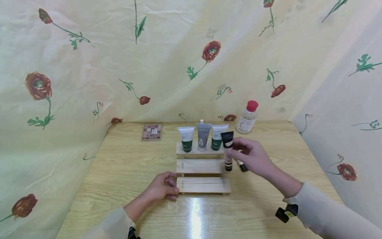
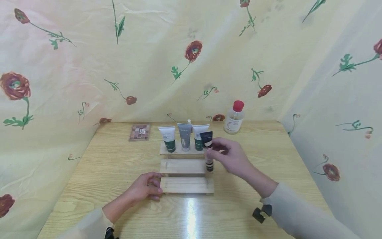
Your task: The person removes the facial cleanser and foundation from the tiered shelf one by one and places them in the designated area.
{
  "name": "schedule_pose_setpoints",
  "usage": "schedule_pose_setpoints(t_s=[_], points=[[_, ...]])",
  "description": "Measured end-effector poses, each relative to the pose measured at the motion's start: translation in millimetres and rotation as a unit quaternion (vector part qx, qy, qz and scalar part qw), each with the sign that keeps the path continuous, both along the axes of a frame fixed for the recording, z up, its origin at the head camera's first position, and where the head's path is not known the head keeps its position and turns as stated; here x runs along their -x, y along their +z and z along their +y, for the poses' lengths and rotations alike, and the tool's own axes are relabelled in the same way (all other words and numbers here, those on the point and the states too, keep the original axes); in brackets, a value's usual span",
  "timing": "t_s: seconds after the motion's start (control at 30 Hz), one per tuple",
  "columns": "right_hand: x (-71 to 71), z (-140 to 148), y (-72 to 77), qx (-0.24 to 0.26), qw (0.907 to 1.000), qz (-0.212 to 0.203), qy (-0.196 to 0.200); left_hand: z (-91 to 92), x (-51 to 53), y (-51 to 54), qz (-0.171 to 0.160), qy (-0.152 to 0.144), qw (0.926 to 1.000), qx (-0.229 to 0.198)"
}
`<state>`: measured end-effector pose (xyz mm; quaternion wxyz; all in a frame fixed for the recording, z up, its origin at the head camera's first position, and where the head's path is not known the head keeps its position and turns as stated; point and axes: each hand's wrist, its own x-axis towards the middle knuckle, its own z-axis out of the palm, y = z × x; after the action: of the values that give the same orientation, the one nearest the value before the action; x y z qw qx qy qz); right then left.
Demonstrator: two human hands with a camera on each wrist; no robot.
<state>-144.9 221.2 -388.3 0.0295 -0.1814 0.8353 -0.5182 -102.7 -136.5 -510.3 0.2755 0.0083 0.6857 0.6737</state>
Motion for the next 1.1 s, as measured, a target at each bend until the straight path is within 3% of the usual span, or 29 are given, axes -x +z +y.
schedule_pose_setpoints(t_s=[0.23, 0.57, 0.87, 1.1], points=[[13.9, 51, -9.0, -0.042, 0.998, -0.023, -0.04, -1.4, -1.0, -0.3, 0.0, 0.005, 1.0, 0.006], [44.2, 117, -42.6, -0.09, 0.9869, -0.055, -0.123, -1.0, -0.5, -1.6, 0.006, 0.002, 0.9999, 0.009], [56.8, 156, -70.5, -0.129, 0.9775, -0.101, -0.132, 1.3, -0.5, -2.1, 0.009, 0.0, 0.9999, 0.012], [60.9, 166, -97.4, -0.145, 0.9715, -0.137, -0.129, 1.5, 1.2, -2.3, 0.009, -0.003, 0.9998, 0.018]])
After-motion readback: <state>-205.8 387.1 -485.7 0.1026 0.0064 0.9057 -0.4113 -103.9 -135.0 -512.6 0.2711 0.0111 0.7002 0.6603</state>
